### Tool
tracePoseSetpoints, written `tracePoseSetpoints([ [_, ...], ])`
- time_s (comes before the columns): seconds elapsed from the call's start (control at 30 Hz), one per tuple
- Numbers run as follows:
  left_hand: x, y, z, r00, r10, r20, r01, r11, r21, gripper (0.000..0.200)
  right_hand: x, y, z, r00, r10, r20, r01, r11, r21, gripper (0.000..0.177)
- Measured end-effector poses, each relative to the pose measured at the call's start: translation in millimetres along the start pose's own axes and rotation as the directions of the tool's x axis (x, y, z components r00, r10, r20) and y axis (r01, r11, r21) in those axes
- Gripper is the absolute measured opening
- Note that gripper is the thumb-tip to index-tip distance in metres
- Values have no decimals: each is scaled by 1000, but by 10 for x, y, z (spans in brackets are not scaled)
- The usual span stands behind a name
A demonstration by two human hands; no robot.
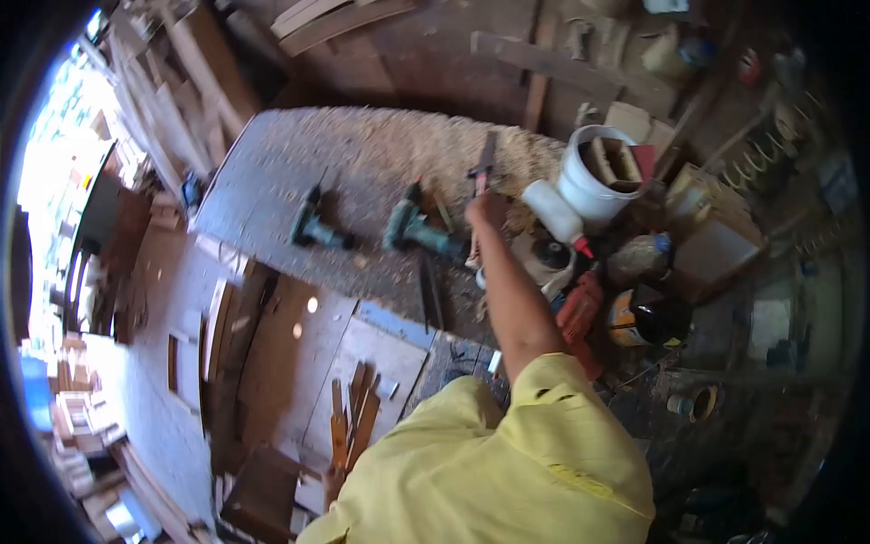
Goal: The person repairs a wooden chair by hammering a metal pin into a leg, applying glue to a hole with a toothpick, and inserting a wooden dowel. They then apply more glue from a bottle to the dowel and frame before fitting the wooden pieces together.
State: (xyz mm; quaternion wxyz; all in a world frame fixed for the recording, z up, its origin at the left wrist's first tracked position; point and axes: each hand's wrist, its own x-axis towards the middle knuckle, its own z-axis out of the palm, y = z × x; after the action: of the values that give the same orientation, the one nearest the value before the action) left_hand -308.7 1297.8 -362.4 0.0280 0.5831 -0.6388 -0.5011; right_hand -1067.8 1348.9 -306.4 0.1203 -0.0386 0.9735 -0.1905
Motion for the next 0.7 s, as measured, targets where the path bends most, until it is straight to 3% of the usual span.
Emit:
tracePoseSetpoints([
  [0.03,83,-20,-12,998,-58,-30,59,998,28,25,-64,-20,-45,999,38,14,-40,991,126,34],
  [0.07,287,-113,-5,994,-98,-48,93,991,-96,34,-78,-3,-46,1000,7,0,-7,986,164,34],
  [0.1,416,-230,13,993,-98,-66,82,972,-219,31,71,88,135,994,-41,-102,52,993,106,32],
  [0.13,373,16,42,994,-63,-90,34,957,-288,28,231,221,376,965,-128,-229,169,971,168,30],
  [0.17,497,20,20,992,-78,-97,61,983,-172,25,59,219,148,916,-235,-324,310,929,203,28],
  [0.2,551,10,11,984,-169,-65,158,977,-140,21,11,266,75,898,-274,-343,399,835,378,29],
  [0.27,468,236,85,991,-90,-104,70,980,-185,22,-204,301,-53,795,-384,-470,576,722,384,27],
  [0.3,474,144,116,989,-110,-96,95,984,-152,23,-102,424,66,728,-445,-521,670,620,407,26],
  [0.37,467,-38,124,980,-152,-127,133,980,-145,24,-666,292,-161,792,-350,-501,599,607,522,28],
  [0.4,435,-85,142,982,-161,-102,150,983,-108,25,-761,327,-112,778,-356,-518,621,565,544,28],
  [0.43,381,-142,163,983,-173,-69,168,983,-70,27,-1155,176,-239,746,-358,-562,639,625,448,25],
  [0.47,307,-183,168,977,-194,-87,186,978,-96,27,-1229,212,-128,655,-430,-621,724,592,354,23],
  [0.5,228,-226,156,966,-250,-63,243,965,-100,27,-1569,70,-176,724,-412,-553,669,618,414,23],
  [0.57,139,-426,90,950,-310,-43,304,946,-116,28,-2201,-154,-235,689,-551,-471,706,656,265,22],
  [0.67,109,-900,27,902,-431,-14,429,901,-70,29,-2609,-186,269,600,-704,-379,797,487,357,20],
  [0.7,98,-1024,-27,899,-437,-10,435,897,-76,29,-2824,-226,388,668,-695,-266,734,555,392,19],
])
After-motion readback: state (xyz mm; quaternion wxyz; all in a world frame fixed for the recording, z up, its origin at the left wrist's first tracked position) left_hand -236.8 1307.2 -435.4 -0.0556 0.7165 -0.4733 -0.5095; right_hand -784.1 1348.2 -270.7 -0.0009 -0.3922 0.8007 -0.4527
